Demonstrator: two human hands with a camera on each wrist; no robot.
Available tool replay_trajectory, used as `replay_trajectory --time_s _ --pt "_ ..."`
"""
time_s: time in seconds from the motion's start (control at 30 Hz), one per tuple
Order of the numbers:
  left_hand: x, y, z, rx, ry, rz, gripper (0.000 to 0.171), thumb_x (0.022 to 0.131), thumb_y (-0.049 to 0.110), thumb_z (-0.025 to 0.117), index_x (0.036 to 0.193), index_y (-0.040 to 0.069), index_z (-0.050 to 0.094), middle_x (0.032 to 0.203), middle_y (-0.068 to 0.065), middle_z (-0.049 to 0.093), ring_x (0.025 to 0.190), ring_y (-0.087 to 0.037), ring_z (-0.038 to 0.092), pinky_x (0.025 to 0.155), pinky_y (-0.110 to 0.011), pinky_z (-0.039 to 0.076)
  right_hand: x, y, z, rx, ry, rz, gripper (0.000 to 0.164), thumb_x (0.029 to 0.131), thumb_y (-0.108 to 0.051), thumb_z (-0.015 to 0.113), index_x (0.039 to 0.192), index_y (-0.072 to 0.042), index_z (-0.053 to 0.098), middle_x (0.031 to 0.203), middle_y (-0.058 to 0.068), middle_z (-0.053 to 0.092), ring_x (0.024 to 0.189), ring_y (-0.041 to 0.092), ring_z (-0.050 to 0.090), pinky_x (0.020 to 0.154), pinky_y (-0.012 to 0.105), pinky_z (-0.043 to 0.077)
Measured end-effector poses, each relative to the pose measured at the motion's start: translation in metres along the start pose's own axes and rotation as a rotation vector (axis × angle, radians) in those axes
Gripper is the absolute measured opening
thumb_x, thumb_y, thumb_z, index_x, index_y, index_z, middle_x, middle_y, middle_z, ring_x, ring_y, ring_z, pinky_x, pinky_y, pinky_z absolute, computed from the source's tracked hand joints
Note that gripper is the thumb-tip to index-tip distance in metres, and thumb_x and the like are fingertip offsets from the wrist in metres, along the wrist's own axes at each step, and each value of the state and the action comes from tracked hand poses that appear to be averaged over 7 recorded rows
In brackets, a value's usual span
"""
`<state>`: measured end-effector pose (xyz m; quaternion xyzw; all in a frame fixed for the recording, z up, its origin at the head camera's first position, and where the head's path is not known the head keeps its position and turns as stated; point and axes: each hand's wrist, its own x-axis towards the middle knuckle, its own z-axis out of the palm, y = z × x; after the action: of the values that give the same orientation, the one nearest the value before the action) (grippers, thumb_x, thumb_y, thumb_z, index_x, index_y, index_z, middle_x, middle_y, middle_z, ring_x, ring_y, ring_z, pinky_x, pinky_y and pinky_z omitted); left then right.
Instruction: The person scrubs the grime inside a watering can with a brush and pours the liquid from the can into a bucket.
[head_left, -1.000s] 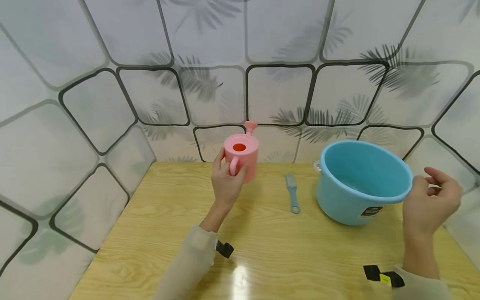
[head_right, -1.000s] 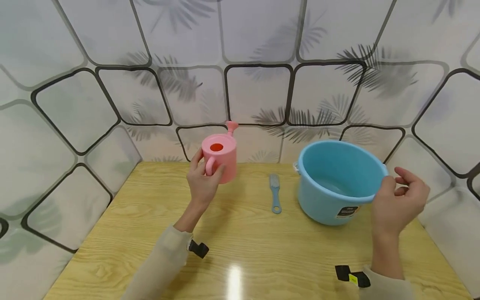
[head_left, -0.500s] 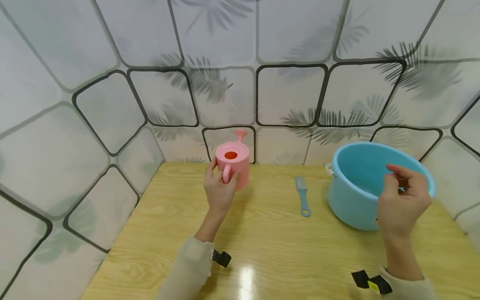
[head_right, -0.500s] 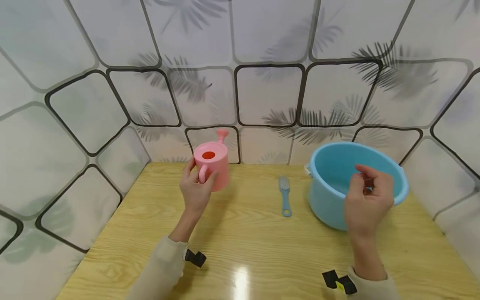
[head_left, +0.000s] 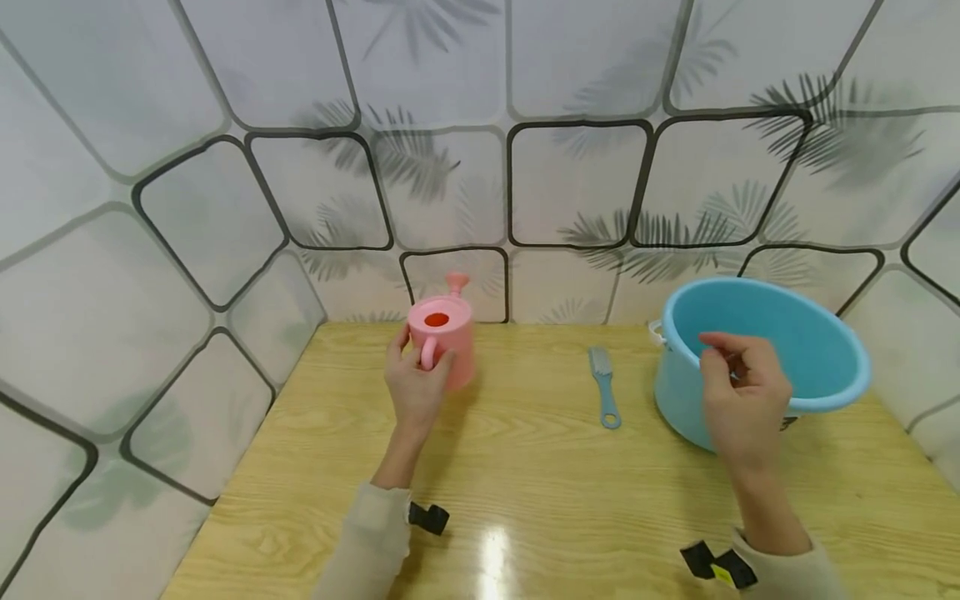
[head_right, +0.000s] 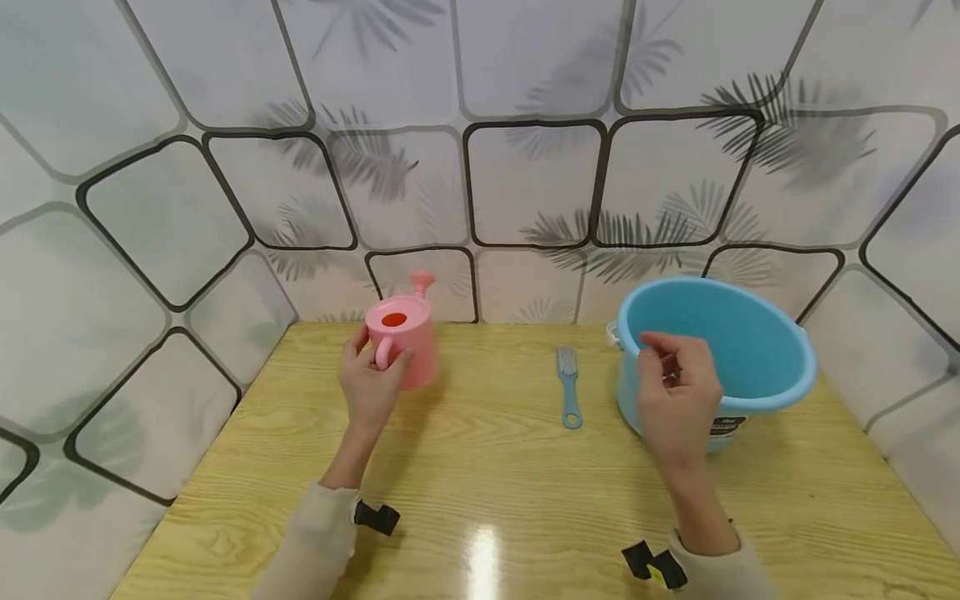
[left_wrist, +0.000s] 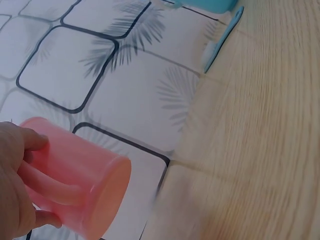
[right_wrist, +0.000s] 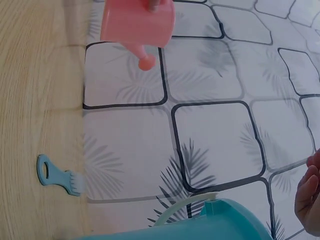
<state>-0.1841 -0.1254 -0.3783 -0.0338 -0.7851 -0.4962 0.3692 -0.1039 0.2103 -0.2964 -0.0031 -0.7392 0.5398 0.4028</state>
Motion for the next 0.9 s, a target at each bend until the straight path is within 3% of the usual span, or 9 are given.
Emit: replay_trajectory --time_s 0.17,0.37,0.67,0.8,0.9 --pt "0.002 -0.006 -0.004 -0.022 -0.033 -0.079 0.024 0.075 0.005 0.084 0.082 -0.014 0.072 0.128 -0.031 0.057 0.120 -0.045 0.053 0.101 -0.060 0.045 -0.006 -0.004 0.008 0.012 -0.062 -0.055 0.015 0.088 0.014 0.054 0.094 0.016 0.067 0.084 0.001 0.057 0.064 0.003 0.045 0.052 0.012 0.033" --pt "-0.001 -0.010 -0.007 -0.006 -0.085 -0.125 0.027 0.076 0.005 0.084 0.092 -0.014 0.073 0.129 -0.027 0.057 0.121 -0.042 0.052 0.101 -0.055 0.047 -0.011 0.000 0.013 -0.003 -0.110 -0.098 0.015 0.087 0.017 0.054 0.093 0.014 0.068 0.085 -0.006 0.058 0.063 0.002 0.043 0.052 0.013 0.032" --pt "-0.001 -0.015 -0.009 -0.011 -0.098 -0.134 0.027 0.077 0.008 0.083 0.093 -0.011 0.073 0.131 -0.024 0.058 0.122 -0.039 0.054 0.101 -0.054 0.048 -0.018 0.016 0.009 -0.059 -0.209 0.040 0.016 0.092 0.008 0.060 0.097 0.001 0.073 0.082 -0.013 0.060 0.053 0.004 0.043 0.045 0.018 0.032" --pt "-0.001 -0.018 -0.010 0.005 -0.077 -0.157 0.034 0.078 0.010 0.084 0.102 -0.011 0.073 0.131 -0.026 0.058 0.120 -0.040 0.055 0.098 -0.054 0.050 -0.019 0.017 0.009 -0.103 -0.283 0.062 0.015 0.093 0.004 0.062 0.098 -0.004 0.073 0.082 -0.008 0.060 0.054 0.005 0.043 0.045 0.019 0.034" --pt "-0.002 -0.020 -0.011 0.024 -0.078 -0.185 0.031 0.077 0.008 0.084 0.097 -0.013 0.072 0.132 -0.028 0.056 0.121 -0.042 0.054 0.100 -0.055 0.048 -0.019 0.019 0.010 -0.125 -0.334 0.062 0.015 0.094 0.002 0.062 0.099 -0.006 0.073 0.079 -0.005 0.059 0.052 0.007 0.041 0.044 0.021 0.034"
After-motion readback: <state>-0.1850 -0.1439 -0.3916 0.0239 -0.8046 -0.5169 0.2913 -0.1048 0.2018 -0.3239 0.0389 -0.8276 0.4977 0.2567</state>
